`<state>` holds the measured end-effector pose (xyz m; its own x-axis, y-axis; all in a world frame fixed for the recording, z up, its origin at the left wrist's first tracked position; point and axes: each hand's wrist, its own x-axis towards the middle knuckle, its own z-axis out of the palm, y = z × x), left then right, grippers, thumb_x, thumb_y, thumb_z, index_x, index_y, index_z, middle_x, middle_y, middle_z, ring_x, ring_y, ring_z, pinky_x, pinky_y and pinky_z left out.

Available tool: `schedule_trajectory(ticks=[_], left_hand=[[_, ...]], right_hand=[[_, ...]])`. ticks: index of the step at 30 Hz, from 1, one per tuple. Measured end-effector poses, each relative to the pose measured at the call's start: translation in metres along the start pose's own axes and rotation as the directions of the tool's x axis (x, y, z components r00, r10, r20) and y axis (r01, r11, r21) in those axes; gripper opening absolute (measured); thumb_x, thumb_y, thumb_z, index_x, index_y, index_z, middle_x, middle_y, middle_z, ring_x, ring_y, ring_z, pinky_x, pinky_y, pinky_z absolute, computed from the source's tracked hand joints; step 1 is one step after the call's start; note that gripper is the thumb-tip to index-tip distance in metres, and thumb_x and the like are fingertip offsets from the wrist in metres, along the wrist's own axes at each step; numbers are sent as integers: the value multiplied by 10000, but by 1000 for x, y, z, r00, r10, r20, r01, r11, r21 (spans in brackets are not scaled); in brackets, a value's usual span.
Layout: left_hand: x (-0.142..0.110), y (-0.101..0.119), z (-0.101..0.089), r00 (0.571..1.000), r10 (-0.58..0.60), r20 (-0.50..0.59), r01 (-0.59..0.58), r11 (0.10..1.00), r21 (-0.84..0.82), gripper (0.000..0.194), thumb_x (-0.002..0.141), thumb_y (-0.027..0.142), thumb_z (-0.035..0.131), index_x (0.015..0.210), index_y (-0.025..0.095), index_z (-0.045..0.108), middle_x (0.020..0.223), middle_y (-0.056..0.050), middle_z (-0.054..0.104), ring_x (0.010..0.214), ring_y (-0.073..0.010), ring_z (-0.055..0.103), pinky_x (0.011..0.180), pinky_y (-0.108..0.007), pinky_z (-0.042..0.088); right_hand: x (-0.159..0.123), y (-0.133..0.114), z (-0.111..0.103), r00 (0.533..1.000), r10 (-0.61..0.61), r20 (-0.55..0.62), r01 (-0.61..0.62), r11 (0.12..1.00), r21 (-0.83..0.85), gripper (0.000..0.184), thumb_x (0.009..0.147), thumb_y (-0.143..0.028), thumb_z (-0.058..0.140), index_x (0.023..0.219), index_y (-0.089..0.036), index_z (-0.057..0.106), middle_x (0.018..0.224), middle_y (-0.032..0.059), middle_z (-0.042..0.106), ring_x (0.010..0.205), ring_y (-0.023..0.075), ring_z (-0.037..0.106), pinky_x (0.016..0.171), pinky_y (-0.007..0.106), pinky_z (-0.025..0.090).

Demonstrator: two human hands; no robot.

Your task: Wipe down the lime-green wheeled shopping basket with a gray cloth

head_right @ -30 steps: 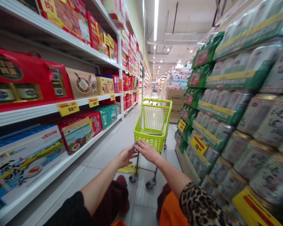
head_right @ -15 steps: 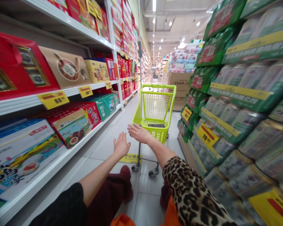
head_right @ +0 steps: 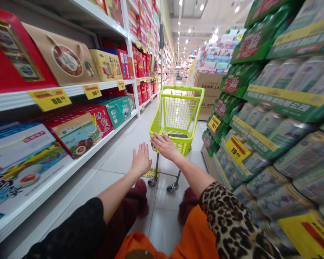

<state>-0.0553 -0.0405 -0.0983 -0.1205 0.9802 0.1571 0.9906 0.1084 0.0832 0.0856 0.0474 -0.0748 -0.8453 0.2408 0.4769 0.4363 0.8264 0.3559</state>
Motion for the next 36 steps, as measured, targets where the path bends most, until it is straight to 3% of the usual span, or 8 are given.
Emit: schedule_trajectory(ticks=[3, 8, 11, 18, 22, 29, 32, 36], left_hand=[[-4, 11, 1, 1000, 29, 8, -29, 1000, -8, 743, 761, 246, 453, 1425, 69, 170, 1513, -158, 110, 1402, -263, 84, 1117, -511, 86], [-15, 21, 4, 996, 84, 35, -84, 996, -4, 708, 785, 203, 392, 1427, 49, 138, 1519, -153, 93, 1406, -245, 50, 1122, -502, 50], [-20, 25, 4, 992, 100, 73, -99, 995, -13, 689, 793, 182, 363, 1423, 25, 134, 1521, -154, 88, 1406, -252, 39, 1122, -503, 35], [-19, 38, 11, 992, 97, 74, -94, 995, -42, 724, 768, 160, 385, 1430, 54, 113, 1525, -141, 84, 1407, -243, 29, 1115, -516, 20], [-18, 48, 12, 990, 130, 54, -128, 991, -38, 731, 766, 160, 376, 1426, 25, 92, 1524, -151, 67, 1406, -252, 20, 1115, -520, 32], [-24, 53, 16, 986, 164, 31, -164, 986, 5, 690, 786, 178, 356, 1421, 26, 133, 1520, -153, 107, 1404, -245, 64, 1115, -528, 81], [-24, 52, 15, 986, 160, 46, -160, 987, 6, 700, 779, 172, 365, 1421, 26, 128, 1521, -152, 98, 1404, -244, 59, 1115, -528, 81], [-21, 57, 12, 988, 147, 52, -146, 989, -7, 711, 773, 162, 370, 1423, 27, 116, 1527, -139, 69, 1405, -239, 44, 1118, -521, 67]], right_hand=[[-10, -2, 9, 999, -13, 48, 12, 999, 33, 401, 884, -91, 403, 1271, -139, 496, 1365, 102, 466, 1336, 241, 298, 1090, 491, 274], [-55, -21, 36, 985, -15, 172, 7, 999, 46, 337, 866, -84, 439, 1176, -91, 572, 1278, 141, 546, 1290, 270, 377, 1052, 500, 330], [-75, -25, 30, 978, -8, 209, -7, 998, 70, 344, 858, -58, 432, 1167, -103, 578, 1255, 135, 566, 1277, 263, 400, 1037, 497, 345], [-55, 8, -15, 983, 183, -23, -181, 981, 73, 431, 918, -85, 341, 1337, -158, 412, 1413, 85, 406, 1374, 243, 192, 1100, 557, 166], [-55, 11, -5, 989, 149, 26, -150, 985, 81, 411, 914, -83, 351, 1306, -148, 454, 1386, 89, 443, 1364, 237, 230, 1098, 538, 202], [-102, -7, 32, 988, 31, 148, -41, 997, 65, 358, 870, -67, 412, 1191, -116, 561, 1271, 130, 555, 1298, 250, 370, 1041, 499, 337], [-109, -1, 22, 993, 53, 107, -58, 997, 44, 371, 892, -74, 369, 1211, -141, 547, 1284, 109, 548, 1309, 232, 354, 1059, 482, 314], [-94, 18, -5, 969, 239, -58, -238, 971, 24, 398, 929, -111, 322, 1292, -180, 471, 1371, 75, 465, 1365, 218, 227, 1102, 530, 197]])
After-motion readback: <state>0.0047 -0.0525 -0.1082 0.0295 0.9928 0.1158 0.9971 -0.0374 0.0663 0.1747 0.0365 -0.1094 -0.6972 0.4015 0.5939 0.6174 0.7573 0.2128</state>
